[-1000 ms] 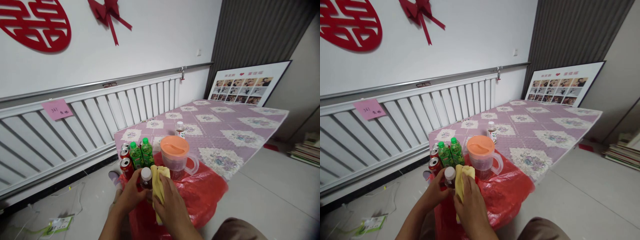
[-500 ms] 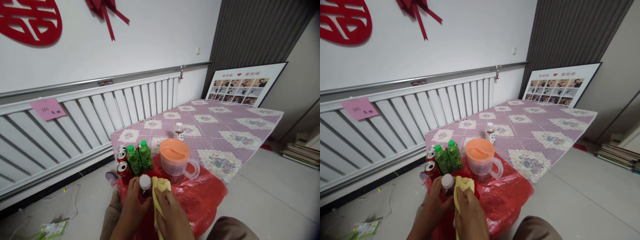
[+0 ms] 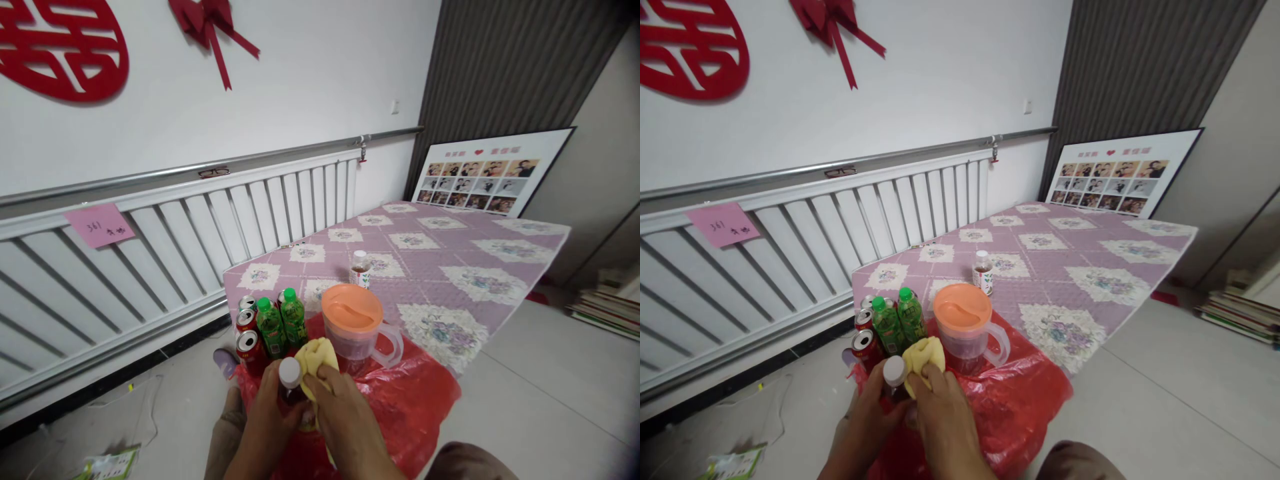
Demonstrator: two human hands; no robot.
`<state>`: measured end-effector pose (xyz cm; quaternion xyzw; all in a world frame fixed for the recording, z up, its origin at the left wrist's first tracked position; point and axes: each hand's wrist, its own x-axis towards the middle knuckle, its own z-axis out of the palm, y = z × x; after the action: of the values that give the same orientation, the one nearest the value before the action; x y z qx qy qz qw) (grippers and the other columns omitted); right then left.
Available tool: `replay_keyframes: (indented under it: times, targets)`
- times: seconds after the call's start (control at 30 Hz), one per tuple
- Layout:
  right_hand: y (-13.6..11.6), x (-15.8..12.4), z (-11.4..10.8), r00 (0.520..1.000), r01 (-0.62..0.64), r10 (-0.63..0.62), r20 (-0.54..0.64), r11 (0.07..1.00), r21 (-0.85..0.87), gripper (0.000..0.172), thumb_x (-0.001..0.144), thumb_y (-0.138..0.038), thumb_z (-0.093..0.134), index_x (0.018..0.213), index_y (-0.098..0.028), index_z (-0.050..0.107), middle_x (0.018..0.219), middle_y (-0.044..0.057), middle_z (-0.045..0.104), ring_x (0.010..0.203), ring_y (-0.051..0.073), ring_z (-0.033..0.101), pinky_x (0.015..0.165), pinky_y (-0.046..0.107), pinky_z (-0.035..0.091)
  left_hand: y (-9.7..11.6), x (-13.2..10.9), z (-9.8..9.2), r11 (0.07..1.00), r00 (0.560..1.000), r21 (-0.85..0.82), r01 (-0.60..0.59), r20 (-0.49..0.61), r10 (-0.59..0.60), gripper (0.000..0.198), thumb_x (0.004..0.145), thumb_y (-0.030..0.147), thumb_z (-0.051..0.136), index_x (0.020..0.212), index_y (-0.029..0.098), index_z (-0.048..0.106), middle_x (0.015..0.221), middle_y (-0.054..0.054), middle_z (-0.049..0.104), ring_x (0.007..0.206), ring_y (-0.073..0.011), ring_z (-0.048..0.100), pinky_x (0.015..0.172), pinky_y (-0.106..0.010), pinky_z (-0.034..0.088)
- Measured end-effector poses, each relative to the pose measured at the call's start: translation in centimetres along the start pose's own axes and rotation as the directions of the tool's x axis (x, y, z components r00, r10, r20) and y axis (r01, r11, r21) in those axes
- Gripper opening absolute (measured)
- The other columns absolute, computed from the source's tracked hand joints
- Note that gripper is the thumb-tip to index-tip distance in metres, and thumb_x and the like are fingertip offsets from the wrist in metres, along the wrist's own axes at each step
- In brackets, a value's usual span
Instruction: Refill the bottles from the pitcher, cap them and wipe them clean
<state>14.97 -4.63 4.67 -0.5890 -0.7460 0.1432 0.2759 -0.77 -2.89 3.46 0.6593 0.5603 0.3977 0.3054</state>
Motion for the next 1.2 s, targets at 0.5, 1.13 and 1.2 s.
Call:
replay_keyframes:
  times: [0.5, 1.13, 1.2]
  targets:
    - [3.0, 0.7, 2.8, 0.988, -0.071, 0.036, 0.149, 0.97, 0.234, 0.064, 0.076, 0.001, 0.044, 0.135, -0.02, 0.058, 0.132, 0.011, 0.06, 0.121, 0.019, 0.058, 0.104, 0.033, 0.045, -0.8, -0.5, 0.8, 0.995, 0.994, 0.094, 0.024, -0.113, -0.014, 0.055, 0.071, 0.024, 0.07, 0.124, 0.017, 0.055, 0.121, -0.014, 0.066, 0.113, -0.0319, 0.063, 0.097, -0.047, 0.051]
    - [2.8, -0.2, 3.8, 0.99, -0.1, 0.08, 0.12, 0.98, 0.17, 0.057, 0.079, -0.002, 0.043, 0.13, -0.017, 0.062, 0.13, 0.014, 0.062, 0.117, 0.021, 0.063, 0.102, 0.034, 0.048, -0.5, -0.5, 0.6, 0.993, 0.992, 0.099, 0.064, -0.114, -0.053, 0.054, 0.07, 0.024, 0.068, 0.122, 0.016, 0.056, 0.119, -0.014, 0.065, 0.113, -0.032, 0.062, 0.099, -0.046, 0.05]
    - [2.7, -0.4, 3.8, 0.99, -0.093, 0.076, 0.117, 0.986, 0.141, 0.058, 0.079, -0.001, 0.042, 0.131, -0.017, 0.061, 0.129, 0.014, 0.063, 0.116, 0.021, 0.063, 0.101, 0.034, 0.049, -0.3, -0.2, 0.4, 0.996, 0.995, 0.072, 0.057, -0.091, -0.05, 0.061, 0.067, 0.019, 0.069, 0.126, 0.017, 0.054, 0.125, -0.015, 0.064, 0.12, -0.0328, 0.059, 0.104, -0.049, 0.046]
